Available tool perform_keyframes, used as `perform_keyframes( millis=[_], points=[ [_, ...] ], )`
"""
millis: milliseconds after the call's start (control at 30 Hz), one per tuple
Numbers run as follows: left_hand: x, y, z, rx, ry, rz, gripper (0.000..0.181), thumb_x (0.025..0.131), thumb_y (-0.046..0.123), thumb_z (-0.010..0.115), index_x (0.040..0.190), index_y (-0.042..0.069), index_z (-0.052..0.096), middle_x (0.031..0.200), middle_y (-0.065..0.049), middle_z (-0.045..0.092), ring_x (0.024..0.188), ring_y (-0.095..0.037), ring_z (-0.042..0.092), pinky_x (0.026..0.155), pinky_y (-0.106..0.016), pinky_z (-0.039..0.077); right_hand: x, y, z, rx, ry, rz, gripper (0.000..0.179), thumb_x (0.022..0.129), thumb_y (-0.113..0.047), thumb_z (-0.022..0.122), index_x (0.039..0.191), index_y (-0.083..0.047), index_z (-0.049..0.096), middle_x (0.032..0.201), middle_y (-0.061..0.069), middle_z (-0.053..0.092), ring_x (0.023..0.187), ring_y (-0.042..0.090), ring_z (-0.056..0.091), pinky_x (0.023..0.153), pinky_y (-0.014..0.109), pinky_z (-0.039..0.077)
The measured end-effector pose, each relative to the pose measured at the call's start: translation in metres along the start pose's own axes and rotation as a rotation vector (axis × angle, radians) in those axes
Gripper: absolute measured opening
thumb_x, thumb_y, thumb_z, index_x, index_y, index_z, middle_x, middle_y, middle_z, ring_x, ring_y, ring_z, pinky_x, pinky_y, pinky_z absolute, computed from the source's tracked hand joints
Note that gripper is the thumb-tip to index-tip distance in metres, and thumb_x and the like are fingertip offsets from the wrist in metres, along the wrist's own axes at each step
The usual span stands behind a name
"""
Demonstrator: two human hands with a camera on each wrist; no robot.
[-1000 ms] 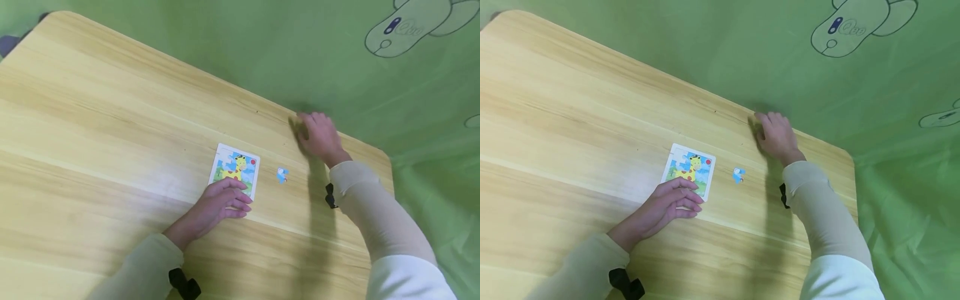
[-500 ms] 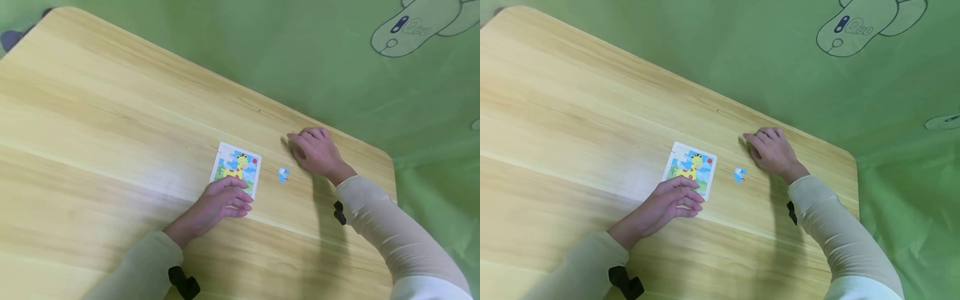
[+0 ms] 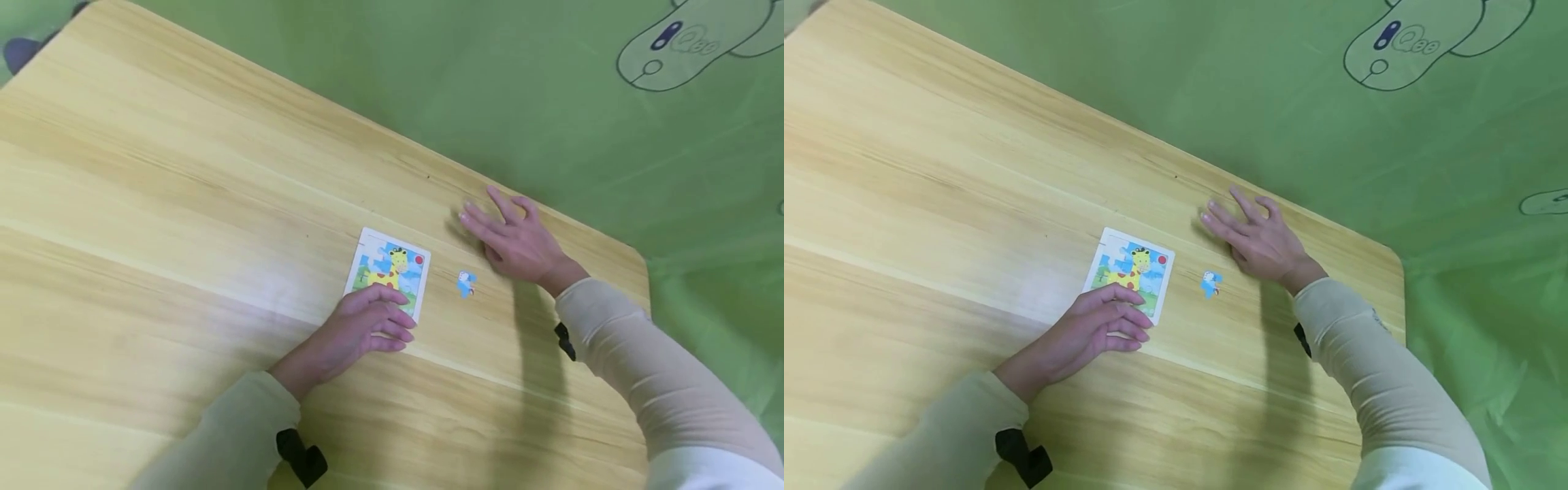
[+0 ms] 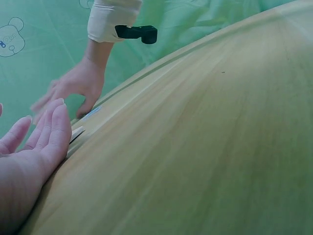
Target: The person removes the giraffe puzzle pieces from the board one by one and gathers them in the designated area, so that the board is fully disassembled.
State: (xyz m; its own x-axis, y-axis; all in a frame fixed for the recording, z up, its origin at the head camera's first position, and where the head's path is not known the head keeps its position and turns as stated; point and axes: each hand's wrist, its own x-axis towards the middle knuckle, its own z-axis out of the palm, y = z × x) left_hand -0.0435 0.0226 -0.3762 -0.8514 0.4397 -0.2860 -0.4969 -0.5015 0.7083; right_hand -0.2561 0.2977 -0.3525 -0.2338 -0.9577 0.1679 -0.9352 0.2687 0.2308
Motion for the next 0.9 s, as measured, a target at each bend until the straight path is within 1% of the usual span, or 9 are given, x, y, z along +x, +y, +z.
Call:
perform_keyframes(
  millis=[100, 167, 300, 400, 467, 533, 667, 767, 900],
  points=[
    [0.001, -0.001, 0.0, -0.004, 0.0, -0.007, 0.035, 0.093, 0.013, 0.043, 0.125, -0.002, 0.045, 0.11, -0.021, 0.059, 0.093, -0.026, 0.064, 0.085, -0.038, 0.055, -0.003, 0.001, 0.0, -0.031, -0.007, 0.058, 0.05, 0.092, -0.021, 0.039, 0.141, -0.018, 0.04, 0.14, 0.014, 0.048, 0.132, 0.043, 0.035, 0.091, 0.062, 0.036],
    [0.001, -0.001, 0.0, 0.002, 0.003, -0.008, 0.035, 0.093, 0.013, 0.043, 0.125, -0.002, 0.046, 0.11, -0.021, 0.059, 0.094, -0.027, 0.064, 0.085, -0.038, 0.055, -0.005, 0.0, 0.001, -0.029, -0.009, 0.116, 0.052, 0.087, -0.019, 0.048, 0.138, -0.015, 0.043, 0.139, 0.016, 0.047, 0.127, 0.043, 0.04, 0.088, 0.061, 0.038],
    [0.001, 0.0, 0.0, 0.017, 0.013, -0.003, 0.035, 0.093, 0.014, 0.043, 0.125, -0.002, 0.046, 0.111, -0.021, 0.059, 0.094, -0.027, 0.064, 0.084, -0.038, 0.055, -0.007, -0.005, -0.001, -0.015, -0.086, 0.204, 0.044, 0.088, -0.018, 0.048, 0.132, -0.013, 0.05, 0.11, 0.014, 0.064, 0.106, 0.036, 0.054, 0.085, 0.053, 0.039],
    [0.001, 0.001, 0.0, 0.019, 0.008, -0.003, 0.036, 0.093, 0.014, 0.043, 0.125, -0.002, 0.046, 0.111, -0.021, 0.059, 0.094, -0.027, 0.063, 0.085, -0.038, 0.055, -0.008, -0.009, -0.003, 0.004, -0.1, 0.174, 0.036, 0.093, -0.017, 0.042, 0.126, -0.013, 0.056, 0.089, 0.01, 0.068, 0.092, 0.032, 0.059, 0.084, 0.049, 0.04],
    [0.0, 0.001, 0.0, 0.019, 0.005, 0.0, 0.035, 0.093, 0.013, 0.043, 0.125, -0.002, 0.046, 0.111, -0.021, 0.058, 0.094, -0.027, 0.063, 0.085, -0.038, 0.055, -0.007, -0.01, -0.004, 0.015, -0.076, 0.128, 0.037, 0.095, -0.017, 0.038, 0.127, -0.012, 0.056, 0.09, 0.009, 0.071, 0.097, 0.029, 0.061, 0.085, 0.049, 0.041],
    [0.0, 0.002, 0.0, 0.016, 0.005, 0.004, 0.035, 0.093, 0.013, 0.043, 0.125, -0.002, 0.045, 0.112, -0.023, 0.058, 0.094, -0.028, 0.063, 0.085, -0.038, 0.055, -0.004, -0.009, -0.004, 0.02, -0.039, 0.072, 0.04, 0.097, -0.016, 0.036, 0.131, -0.011, 0.054, 0.092, 0.011, 0.072, 0.109, 0.028, 0.059, 0.086, 0.05, 0.041],
    [-0.001, 0.003, -0.001, 0.012, 0.009, 0.009, 0.035, 0.093, 0.013, 0.043, 0.125, -0.002, 0.045, 0.112, -0.024, 0.058, 0.095, -0.028, 0.063, 0.085, -0.038, 0.055, 0.002, -0.004, -0.004, 0.007, -0.047, 0.011, 0.045, 0.098, -0.022, 0.029, 0.141, -0.017, 0.044, 0.125, 0.009, 0.062, 0.131, 0.034, 0.041, 0.092, 0.055, 0.039],
    [0.0, 0.002, -0.001, 0.007, 0.008, 0.003, 0.035, 0.093, 0.013, 0.043, 0.125, -0.002, 0.045, 0.111, -0.022, 0.058, 0.094, -0.027, 0.063, 0.085, -0.038, 0.055, -0.001, -0.003, -0.004, -0.011, -0.094, 0.049, 0.048, 0.095, -0.024, 0.032, 0.143, -0.02, 0.039, 0.145, 0.01, 0.043, 0.137, 0.039, 0.03, 0.095, 0.06, 0.036],
    [0.001, 0.0, -0.002, 0.01, 0.008, 0.003, 0.035, 0.093, 0.012, 0.043, 0.125, -0.001, 0.046, 0.111, -0.021, 0.059, 0.094, -0.027, 0.063, 0.085, -0.038, 0.055, -0.004, -0.004, -0.007, -0.003, -0.178, 0.188, 0.058, 0.087, -0.019, 0.05, 0.144, -0.018, 0.035, 0.151, 0.013, 0.033, 0.141, 0.036, 0.022, 0.095, 0.062, 0.033]
  ],
)
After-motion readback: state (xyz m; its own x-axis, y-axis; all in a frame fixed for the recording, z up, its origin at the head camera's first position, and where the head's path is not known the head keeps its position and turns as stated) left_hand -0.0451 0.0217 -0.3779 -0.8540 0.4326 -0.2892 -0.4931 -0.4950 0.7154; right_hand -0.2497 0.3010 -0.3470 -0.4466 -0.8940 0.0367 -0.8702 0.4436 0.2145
